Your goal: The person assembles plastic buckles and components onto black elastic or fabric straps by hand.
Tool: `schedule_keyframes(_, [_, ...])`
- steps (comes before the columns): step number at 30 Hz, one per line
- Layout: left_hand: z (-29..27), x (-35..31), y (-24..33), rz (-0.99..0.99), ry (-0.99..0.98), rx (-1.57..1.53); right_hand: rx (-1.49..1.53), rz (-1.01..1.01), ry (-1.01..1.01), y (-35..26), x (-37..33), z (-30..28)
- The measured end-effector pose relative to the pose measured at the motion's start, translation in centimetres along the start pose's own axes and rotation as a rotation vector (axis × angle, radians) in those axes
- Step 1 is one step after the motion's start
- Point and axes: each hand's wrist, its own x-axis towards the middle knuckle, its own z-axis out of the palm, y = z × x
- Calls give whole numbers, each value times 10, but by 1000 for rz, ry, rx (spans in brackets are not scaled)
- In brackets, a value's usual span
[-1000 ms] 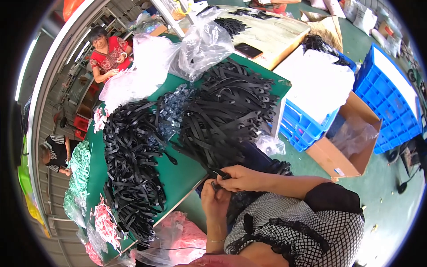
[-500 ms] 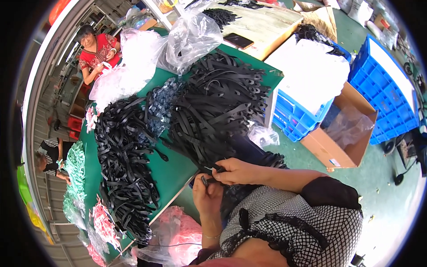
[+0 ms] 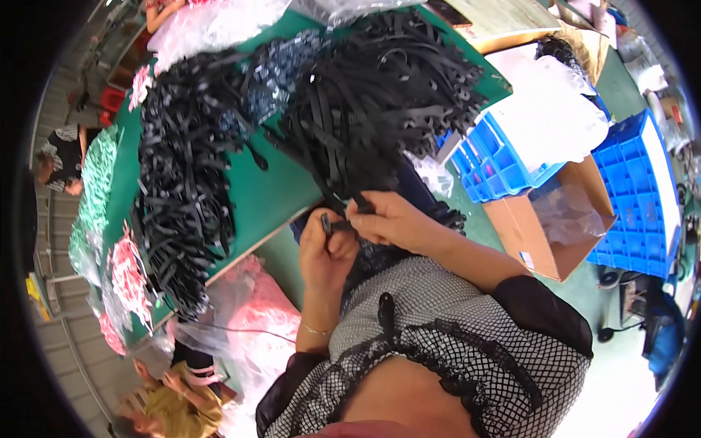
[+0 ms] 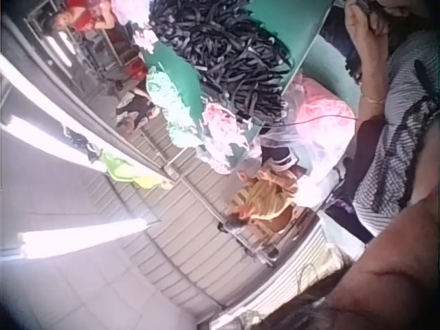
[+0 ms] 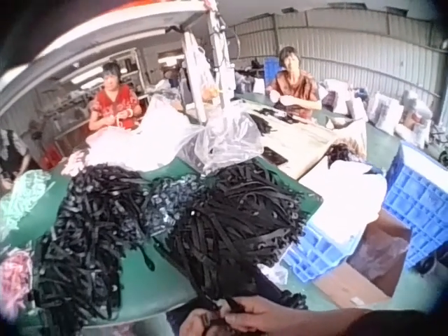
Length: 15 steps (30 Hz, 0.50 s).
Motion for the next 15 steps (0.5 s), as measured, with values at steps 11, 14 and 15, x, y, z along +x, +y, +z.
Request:
schedule_keyframes(11, [-3,-8,2,8,-63,-90,-3,34,-17,8,3,5])
schedule_keyframes(14, [-4,-11,3,14,-66,-74,19,30,-22,10,5,8])
schedule_keyframes(15, [-5,-12,3,17,-76,-76,29,21,-30,10,5,10])
